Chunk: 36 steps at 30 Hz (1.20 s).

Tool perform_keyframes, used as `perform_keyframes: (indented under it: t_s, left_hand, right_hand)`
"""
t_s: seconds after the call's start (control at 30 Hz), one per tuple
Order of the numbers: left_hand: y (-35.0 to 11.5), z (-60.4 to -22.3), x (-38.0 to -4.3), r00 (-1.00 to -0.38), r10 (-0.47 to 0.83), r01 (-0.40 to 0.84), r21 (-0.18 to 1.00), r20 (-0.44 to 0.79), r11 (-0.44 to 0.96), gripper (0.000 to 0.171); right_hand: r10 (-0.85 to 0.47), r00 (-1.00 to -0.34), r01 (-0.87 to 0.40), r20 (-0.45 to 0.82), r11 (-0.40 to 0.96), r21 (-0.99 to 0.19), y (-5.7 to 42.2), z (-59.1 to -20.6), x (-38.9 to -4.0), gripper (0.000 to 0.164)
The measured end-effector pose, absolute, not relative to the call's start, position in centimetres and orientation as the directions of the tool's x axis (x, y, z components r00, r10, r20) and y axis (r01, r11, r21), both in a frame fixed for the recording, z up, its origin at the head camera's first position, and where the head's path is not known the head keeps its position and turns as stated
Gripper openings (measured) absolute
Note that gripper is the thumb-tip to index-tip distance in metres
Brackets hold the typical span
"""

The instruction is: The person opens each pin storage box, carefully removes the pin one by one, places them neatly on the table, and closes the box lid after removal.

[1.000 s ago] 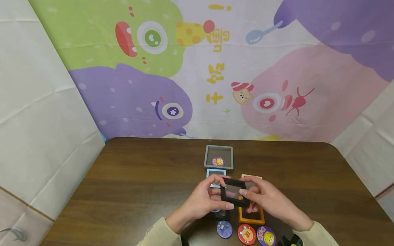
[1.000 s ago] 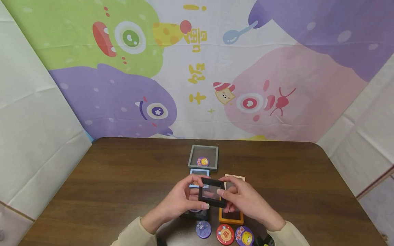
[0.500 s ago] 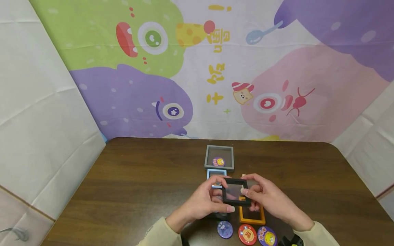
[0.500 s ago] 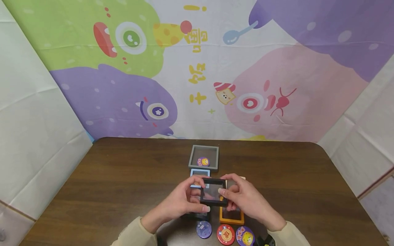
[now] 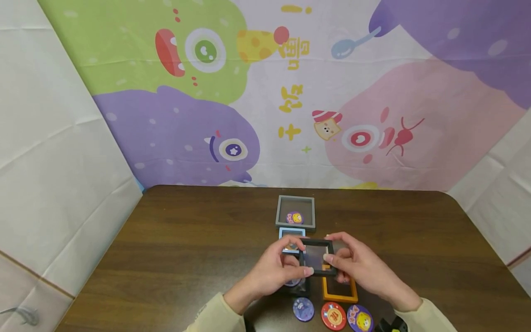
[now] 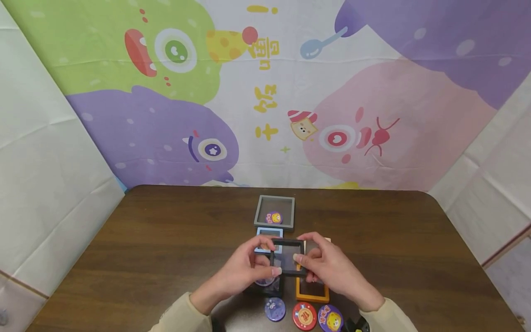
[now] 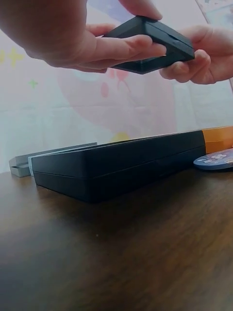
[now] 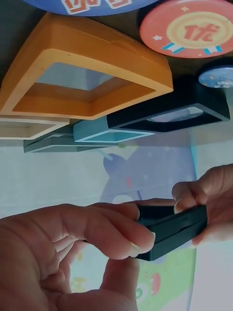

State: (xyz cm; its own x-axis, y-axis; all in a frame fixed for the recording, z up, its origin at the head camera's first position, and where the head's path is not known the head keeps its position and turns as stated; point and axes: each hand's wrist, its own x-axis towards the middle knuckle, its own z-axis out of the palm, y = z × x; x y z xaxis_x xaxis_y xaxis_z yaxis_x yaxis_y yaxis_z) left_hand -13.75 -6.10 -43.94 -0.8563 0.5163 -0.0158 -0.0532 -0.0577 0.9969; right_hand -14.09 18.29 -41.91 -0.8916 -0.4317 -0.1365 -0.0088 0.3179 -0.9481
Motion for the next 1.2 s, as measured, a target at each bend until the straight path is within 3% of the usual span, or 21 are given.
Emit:
perform_keyframes:
  t_s: [0.33, 0.7, 1.2]
  left_hand:
    - [-6.3, -44.2, -13.9, -0.909, 0.415, -0.057, 0.996, -0.023, -0.069, 0.035]
    - [-6.2, -43.9, -13.9, -0.897, 0.441, -0.027, 0.998, 0.003, -0.062, 0.023]
    - [-6.6, -43.9, -14.3, -0.853, 0.521, 0.007, 0.999, -0.019, 0.047, 0.014]
  right_hand:
    - [-0.265, -0.962, -0.092, -0.063, 0.536, -0.839, 20.4, -41.9, -16.5, 0.049]
    - [-0.19, -0.982, -0.136, -0.015, 0.752, -0.645, 23.3, -44.2, -22.2, 0.046]
    - [-0.227, -0.968, -0.122, -0.108, 0.8, -0.588, 23.6, -46.2, -24.0, 0.05]
